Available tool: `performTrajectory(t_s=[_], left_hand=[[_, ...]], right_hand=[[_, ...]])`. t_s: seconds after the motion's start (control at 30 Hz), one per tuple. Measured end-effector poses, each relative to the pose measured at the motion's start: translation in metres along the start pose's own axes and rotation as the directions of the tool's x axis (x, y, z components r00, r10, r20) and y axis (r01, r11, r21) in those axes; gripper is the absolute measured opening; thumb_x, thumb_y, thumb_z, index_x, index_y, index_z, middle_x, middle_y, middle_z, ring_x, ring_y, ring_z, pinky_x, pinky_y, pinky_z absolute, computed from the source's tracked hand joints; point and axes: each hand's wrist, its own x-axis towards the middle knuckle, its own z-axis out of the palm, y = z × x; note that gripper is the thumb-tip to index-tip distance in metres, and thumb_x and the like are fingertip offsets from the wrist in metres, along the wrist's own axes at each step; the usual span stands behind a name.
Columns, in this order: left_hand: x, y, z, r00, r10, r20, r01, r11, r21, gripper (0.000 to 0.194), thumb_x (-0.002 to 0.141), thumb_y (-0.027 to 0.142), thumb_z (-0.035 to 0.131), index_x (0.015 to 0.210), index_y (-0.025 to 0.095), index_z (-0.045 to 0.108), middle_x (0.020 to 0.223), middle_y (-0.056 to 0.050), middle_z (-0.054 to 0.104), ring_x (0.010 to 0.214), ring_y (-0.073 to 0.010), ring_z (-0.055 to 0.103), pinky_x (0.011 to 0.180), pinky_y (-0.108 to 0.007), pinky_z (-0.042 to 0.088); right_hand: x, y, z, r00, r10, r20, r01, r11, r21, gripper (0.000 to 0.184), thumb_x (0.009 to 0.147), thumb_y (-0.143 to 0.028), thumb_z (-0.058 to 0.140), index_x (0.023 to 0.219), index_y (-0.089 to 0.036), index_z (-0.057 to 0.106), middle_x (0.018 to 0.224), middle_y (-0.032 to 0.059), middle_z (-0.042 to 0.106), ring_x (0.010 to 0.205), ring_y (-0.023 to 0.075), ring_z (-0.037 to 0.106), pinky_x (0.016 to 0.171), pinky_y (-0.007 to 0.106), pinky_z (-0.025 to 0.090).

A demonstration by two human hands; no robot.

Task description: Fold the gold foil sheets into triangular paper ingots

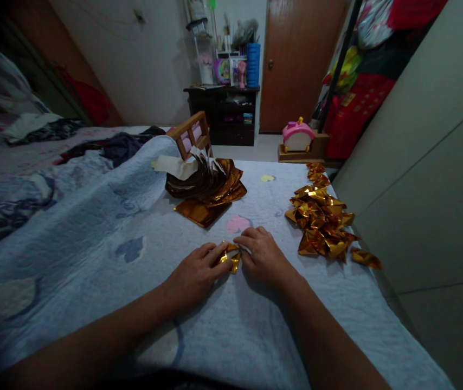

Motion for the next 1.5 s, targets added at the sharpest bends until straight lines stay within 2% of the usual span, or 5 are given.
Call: performTrajectory(t_s=[0.33,0.67,1.1,1.27,1.5], left_hand=[[0.004,0.003,-0.002,0.997,0.059,-0.056,-0.058,0.998,0.016,0.017,0.095,0.02,0.06,0.112,0.016,0.063,0.118,-0.008,0.064,0.103,-0.0257,0.057,0.09,-0.039,0.055],[0.004,0.004,0.002,0.995,0.049,-0.091,-0.048,0.999,0.008,0.016,0.097,0.017,0.057,0.111,0.016,0.063,0.12,-0.009,0.065,0.111,-0.0265,0.059,0.092,-0.041,0.056],[0.004,0.006,-0.001,0.996,0.062,-0.07,-0.06,0.998,0.021,0.018,0.098,0.015,0.053,0.112,0.014,0.063,0.114,-0.01,0.067,0.106,-0.0261,0.062,0.085,-0.038,0.058],[0.004,0.008,-0.004,0.997,0.036,-0.061,-0.038,0.999,-0.036,0.025,0.099,0.021,0.053,0.122,0.015,0.06,0.124,-0.011,0.065,0.114,-0.0269,0.059,0.092,-0.041,0.056],[0.008,0.008,-0.002,0.997,-0.024,-0.073,0.019,0.998,-0.064,0.028,0.092,0.038,0.066,0.11,0.018,0.064,0.12,-0.01,0.067,0.11,-0.0286,0.06,0.09,-0.044,0.056]], right_hand=[[0.008,-0.008,0.016,0.996,0.037,0.081,-0.033,0.998,-0.056,0.043,0.088,-0.012,0.056,0.126,-0.027,0.069,0.115,0.0093,0.06,0.105,0.0261,0.047,0.095,0.043,0.036],[0.009,-0.01,0.018,0.997,0.036,0.062,-0.028,0.993,-0.117,0.036,0.089,-0.015,0.055,0.119,-0.028,0.07,0.112,0.0083,0.06,0.102,0.0254,0.047,0.091,0.041,0.034],[0.011,-0.011,0.018,0.995,0.066,0.075,-0.055,0.989,-0.136,0.037,0.087,-0.014,0.053,0.119,-0.026,0.067,0.112,0.0076,0.06,0.101,0.0257,0.047,0.089,0.04,0.034],[0.01,-0.003,0.015,0.995,0.089,0.049,-0.083,0.989,-0.121,0.031,0.091,-0.012,0.049,0.116,-0.019,0.065,0.109,0.0092,0.062,0.098,0.0244,0.048,0.089,0.038,0.037],[0.01,-0.001,0.016,0.989,0.148,-0.003,-0.147,0.973,-0.176,0.017,0.094,-0.014,0.05,0.098,-0.017,0.066,0.105,0.0096,0.062,0.096,0.0243,0.049,0.087,0.037,0.036]])
